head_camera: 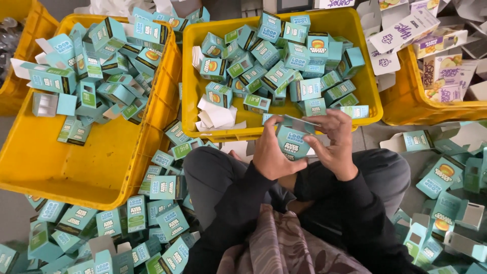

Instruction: Folding flat cardboard templates into finished product boxes and placing them into storage crates.

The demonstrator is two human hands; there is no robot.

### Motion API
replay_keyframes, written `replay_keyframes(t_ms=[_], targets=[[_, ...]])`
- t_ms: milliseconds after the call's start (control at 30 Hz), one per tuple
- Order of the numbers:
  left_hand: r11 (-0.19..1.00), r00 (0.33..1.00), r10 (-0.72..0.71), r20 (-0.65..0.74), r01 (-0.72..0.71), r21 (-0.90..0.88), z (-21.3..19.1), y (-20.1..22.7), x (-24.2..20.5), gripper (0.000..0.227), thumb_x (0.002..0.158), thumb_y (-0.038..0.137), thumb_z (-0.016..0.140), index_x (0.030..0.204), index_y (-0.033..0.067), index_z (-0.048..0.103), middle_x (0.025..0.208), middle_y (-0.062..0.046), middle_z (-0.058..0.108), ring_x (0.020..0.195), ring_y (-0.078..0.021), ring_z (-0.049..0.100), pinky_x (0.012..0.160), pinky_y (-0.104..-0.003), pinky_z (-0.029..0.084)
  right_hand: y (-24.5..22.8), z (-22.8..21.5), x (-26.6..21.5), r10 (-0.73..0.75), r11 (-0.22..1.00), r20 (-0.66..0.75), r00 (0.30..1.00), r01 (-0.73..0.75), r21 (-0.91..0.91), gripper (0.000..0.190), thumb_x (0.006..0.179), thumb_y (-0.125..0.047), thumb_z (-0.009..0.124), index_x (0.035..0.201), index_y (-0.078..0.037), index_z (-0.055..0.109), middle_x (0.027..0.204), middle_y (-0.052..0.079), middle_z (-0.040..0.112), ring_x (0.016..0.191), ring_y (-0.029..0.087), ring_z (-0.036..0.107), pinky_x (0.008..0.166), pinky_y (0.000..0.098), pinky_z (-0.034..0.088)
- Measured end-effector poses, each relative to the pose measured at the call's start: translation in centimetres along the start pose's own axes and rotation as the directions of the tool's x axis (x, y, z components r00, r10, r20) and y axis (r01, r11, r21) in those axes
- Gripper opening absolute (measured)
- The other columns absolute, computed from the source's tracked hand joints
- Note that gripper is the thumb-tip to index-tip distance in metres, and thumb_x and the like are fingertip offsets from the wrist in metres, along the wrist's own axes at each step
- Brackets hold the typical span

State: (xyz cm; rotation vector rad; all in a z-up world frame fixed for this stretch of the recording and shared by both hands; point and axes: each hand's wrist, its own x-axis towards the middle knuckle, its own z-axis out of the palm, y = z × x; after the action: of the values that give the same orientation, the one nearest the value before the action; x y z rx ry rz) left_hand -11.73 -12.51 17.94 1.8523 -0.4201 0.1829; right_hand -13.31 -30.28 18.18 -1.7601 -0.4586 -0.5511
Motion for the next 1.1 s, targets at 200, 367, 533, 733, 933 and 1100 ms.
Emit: replay_keyframes(t_ms=[200, 367, 533, 733, 933, 1100], targets=[[0.996, 0.999, 0.049, -0.020, -0.048, 0.073, -0.1, 0.8, -0.4, 0.113, 0.055, 0.029, 0.081, 0.150, 0.0028, 0.026, 0.125, -0.032, 0.060, 0.103, -0.0544, 0.068, 0.083, -0.064, 0.059, -0.5, -0.5, 0.4, 0.036, 0.991, 0.091, 0.995, -0.047, 0.124, 0.033, 0.089, -0.027, 0.078, 0.099, 0.004, 0.070, 0.123, 0.028, 0.064, 0.124, 0.048, 0.064, 0.102, 0.0581, 0.052], [0.978, 0.994, 0.102, 0.026, -0.105, 0.181, 0.5, 1.0, -0.3, 0.125, 0.057, 0.033, 0.079, 0.160, -0.0015, 0.016, 0.133, -0.034, 0.057, 0.113, -0.0542, 0.065, 0.091, -0.063, 0.056, -1.4, -1.2, 1.0, 0.227, 0.964, 0.118, 0.967, -0.240, 0.116, 0.026, 0.099, -0.015, 0.065, 0.116, 0.004, 0.064, 0.120, 0.027, 0.066, 0.116, 0.043, 0.066, 0.097, 0.0558, 0.053], [0.973, 0.990, 0.135, 0.052, -0.142, 0.183, 1.2, 1.2, -0.4, 0.127, 0.059, 0.032, 0.079, 0.160, -0.0046, 0.013, 0.134, -0.036, 0.056, 0.115, -0.0544, 0.064, 0.094, -0.062, 0.055, -1.2, -2.0, 0.9, 0.349, 0.932, 0.134, 0.928, -0.358, 0.058, 0.035, 0.096, -0.009, 0.068, 0.129, 0.004, 0.070, 0.105, 0.018, 0.074, 0.101, 0.022, 0.064, 0.086, 0.0422, 0.055], [0.979, 0.995, 0.101, 0.026, -0.104, 0.176, 1.7, 1.1, -0.6, 0.131, 0.059, 0.037, 0.077, 0.162, -0.0019, 0.006, 0.138, -0.028, 0.055, 0.117, -0.0499, 0.063, 0.094, -0.058, 0.055, -2.8, -1.2, 1.4, 0.251, 0.955, 0.099, 0.963, -0.263, 0.138, 0.031, 0.102, -0.006, 0.059, 0.130, 0.004, 0.068, 0.122, 0.024, 0.069, 0.119, 0.034, 0.065, 0.103, 0.0503, 0.050], [0.983, 0.997, 0.075, 0.026, -0.078, 0.168, 1.6, 0.9, -0.8, 0.135, 0.057, 0.036, 0.079, 0.161, -0.0040, 0.003, 0.137, -0.028, 0.055, 0.116, -0.0493, 0.064, 0.094, -0.058, 0.056, -2.5, -0.5, 1.1, 0.199, 0.970, 0.081, 0.977, -0.208, 0.123, 0.031, 0.104, -0.007, 0.055, 0.130, 0.005, 0.068, 0.123, 0.025, 0.069, 0.123, 0.036, 0.064, 0.107, 0.0519, 0.047], [0.991, 0.997, 0.075, 0.004, -0.075, 0.113, 1.4, 0.9, -0.9, 0.138, 0.056, 0.033, 0.080, 0.161, -0.0045, -0.001, 0.135, -0.028, 0.054, 0.114, -0.0521, 0.063, 0.090, -0.062, 0.056, -3.2, -0.2, 1.4, 0.152, 0.987, 0.120, 0.981, -0.158, 0.043, 0.030, 0.104, -0.005, 0.054, 0.128, 0.004, 0.069, 0.126, 0.027, 0.067, 0.127, 0.045, 0.061, 0.108, 0.0567, 0.044]])
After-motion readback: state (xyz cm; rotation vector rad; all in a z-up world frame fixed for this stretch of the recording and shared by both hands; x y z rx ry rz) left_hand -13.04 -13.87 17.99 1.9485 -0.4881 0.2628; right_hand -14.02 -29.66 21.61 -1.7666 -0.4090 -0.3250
